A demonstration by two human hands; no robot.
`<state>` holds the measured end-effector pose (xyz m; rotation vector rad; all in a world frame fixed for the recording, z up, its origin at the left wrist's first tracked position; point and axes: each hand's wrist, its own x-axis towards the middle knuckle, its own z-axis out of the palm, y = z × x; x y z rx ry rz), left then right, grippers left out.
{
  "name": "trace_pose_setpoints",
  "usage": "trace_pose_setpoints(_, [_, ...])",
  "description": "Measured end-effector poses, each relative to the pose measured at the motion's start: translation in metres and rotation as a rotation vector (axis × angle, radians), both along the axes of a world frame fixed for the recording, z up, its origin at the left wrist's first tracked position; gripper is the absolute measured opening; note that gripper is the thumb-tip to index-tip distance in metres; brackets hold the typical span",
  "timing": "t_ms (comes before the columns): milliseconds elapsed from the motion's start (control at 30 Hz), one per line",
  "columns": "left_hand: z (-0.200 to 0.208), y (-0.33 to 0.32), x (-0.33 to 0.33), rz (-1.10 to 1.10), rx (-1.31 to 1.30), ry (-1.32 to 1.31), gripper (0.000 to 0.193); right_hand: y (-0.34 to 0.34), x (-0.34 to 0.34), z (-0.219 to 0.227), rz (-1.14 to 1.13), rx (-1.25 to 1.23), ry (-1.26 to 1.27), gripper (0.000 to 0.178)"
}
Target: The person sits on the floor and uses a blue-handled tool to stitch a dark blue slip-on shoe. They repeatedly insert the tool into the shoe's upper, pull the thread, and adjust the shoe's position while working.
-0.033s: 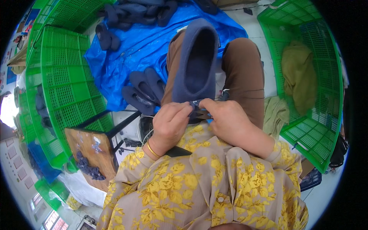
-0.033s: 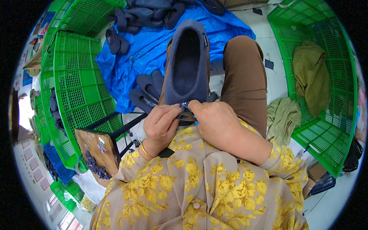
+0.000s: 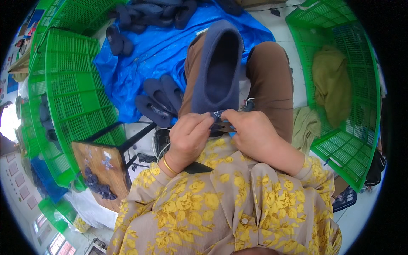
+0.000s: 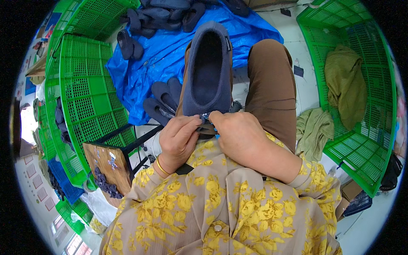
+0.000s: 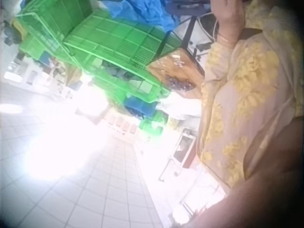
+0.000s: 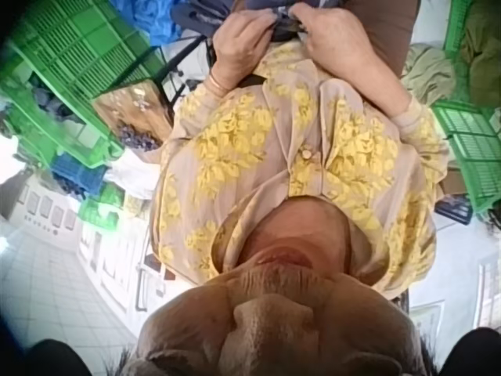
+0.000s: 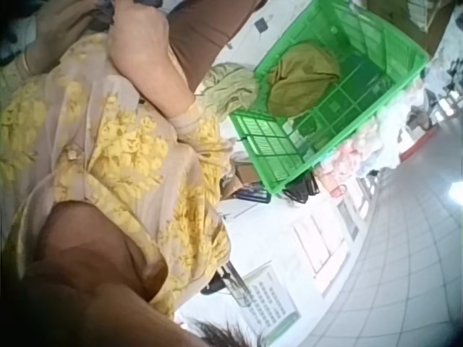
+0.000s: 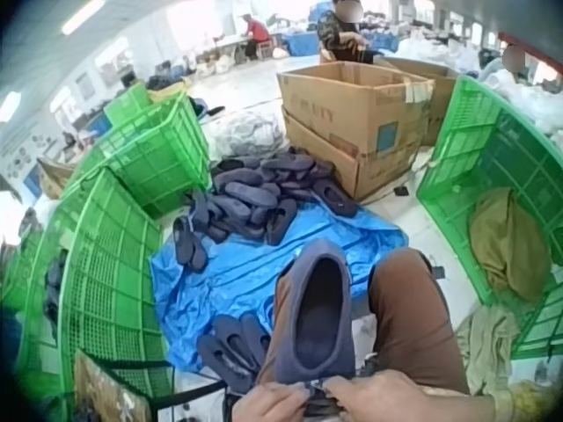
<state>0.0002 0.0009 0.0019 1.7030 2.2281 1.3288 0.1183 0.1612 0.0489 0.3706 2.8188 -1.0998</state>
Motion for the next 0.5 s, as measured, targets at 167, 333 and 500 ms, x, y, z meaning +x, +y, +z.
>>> trace_pose_setpoints(167, [-0.002,-0.005,-0.004,-0.02,-0.034,0.017,0.029,-0.012,-0.006,-0.012,-0.004,-0.022,0.012,0.019])
trace_pose_setpoints(333, [-0.005,-0.004,-0.003,-0.031,0.005,0.001,0.028,-0.015,-0.006,-0.016,-0.046,-0.001,-0.001,0.02])
trace_pose_setpoints(500, [0.002,-0.006,0.0,0.0,0.0,-0.029,0.03,-0.009,0.004,-0.023,-0.09,-0.131,0.044,0.025])
